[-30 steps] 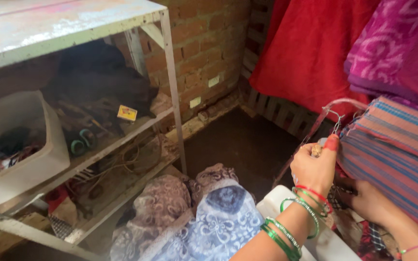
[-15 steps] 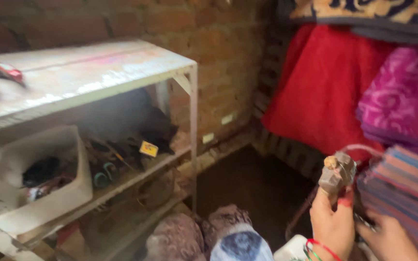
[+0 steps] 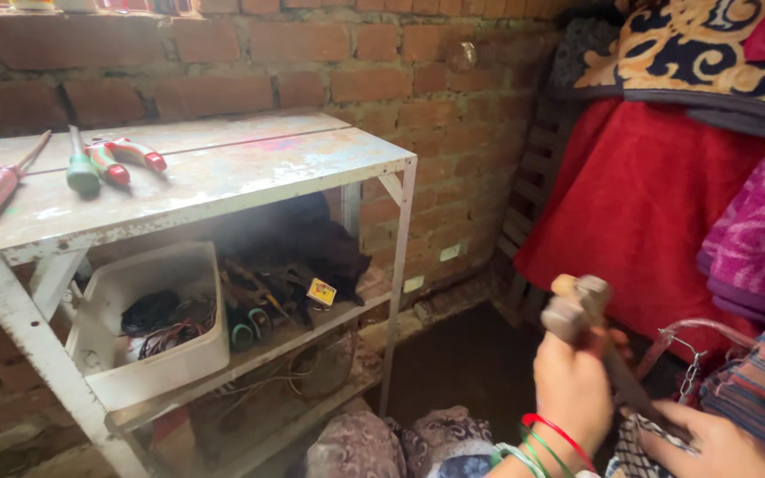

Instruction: The person uses a wrench to tighten or loosen a metal component held within a patterned cloth. The person performs this action while sitting at a workbench, handling the tool and the cloth repeatedly.

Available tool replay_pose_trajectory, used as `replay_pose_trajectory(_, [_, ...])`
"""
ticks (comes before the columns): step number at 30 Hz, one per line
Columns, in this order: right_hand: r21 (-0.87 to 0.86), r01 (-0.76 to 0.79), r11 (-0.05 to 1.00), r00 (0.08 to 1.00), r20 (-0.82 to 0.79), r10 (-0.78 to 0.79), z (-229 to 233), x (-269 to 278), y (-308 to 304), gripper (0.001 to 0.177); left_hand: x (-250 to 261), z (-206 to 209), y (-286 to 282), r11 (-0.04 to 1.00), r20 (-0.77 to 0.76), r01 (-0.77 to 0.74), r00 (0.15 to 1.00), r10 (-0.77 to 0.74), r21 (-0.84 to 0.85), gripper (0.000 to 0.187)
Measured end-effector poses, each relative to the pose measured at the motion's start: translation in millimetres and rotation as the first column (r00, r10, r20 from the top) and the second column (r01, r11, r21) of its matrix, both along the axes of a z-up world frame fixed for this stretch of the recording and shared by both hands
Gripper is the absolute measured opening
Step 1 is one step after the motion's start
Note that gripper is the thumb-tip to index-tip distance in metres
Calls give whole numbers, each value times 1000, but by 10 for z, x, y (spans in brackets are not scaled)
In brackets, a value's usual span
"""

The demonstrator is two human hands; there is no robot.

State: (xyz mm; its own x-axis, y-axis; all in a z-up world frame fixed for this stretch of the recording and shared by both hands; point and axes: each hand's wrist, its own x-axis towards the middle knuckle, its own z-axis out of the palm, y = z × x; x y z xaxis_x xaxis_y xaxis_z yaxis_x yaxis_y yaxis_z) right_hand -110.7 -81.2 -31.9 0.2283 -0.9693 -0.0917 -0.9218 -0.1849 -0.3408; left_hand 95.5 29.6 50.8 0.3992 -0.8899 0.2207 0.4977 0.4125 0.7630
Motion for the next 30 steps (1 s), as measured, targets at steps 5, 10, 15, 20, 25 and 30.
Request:
replay_pose_trajectory(5, [17,-383,924,837,430,339,329,303,324,52,409,-44,-168,996,-56,29,998,-33,-81,24])
replay_pose_trajectory(10, [90,-536,840,691,618,375,798,697,604,44,869,176,-256,990,-7,42,999,-44,-131,21])
replay_pose_trajectory(15, [66,-519,852,663,661,352,1290,1309,902,45,1400,608,-207,996,142,-25,989,37,-83,24])
replay_pose_trajectory(20, [134,-563,815,644,689,332,1472,1642,1041,38,1889,910,-75,987,129,-29,990,50,-157,27])
replay_pose_trajectory(25, [82,-648,757,455,839,299,1336,1958,1081,45,2212,1064,44,981,142,-77,984,103,-180,31])
replay_pose_trajectory(30, [38,-673,738,292,931,218,1332,2450,1110,47,2310,1206,76,966,115,-105,984,135,-237,30])
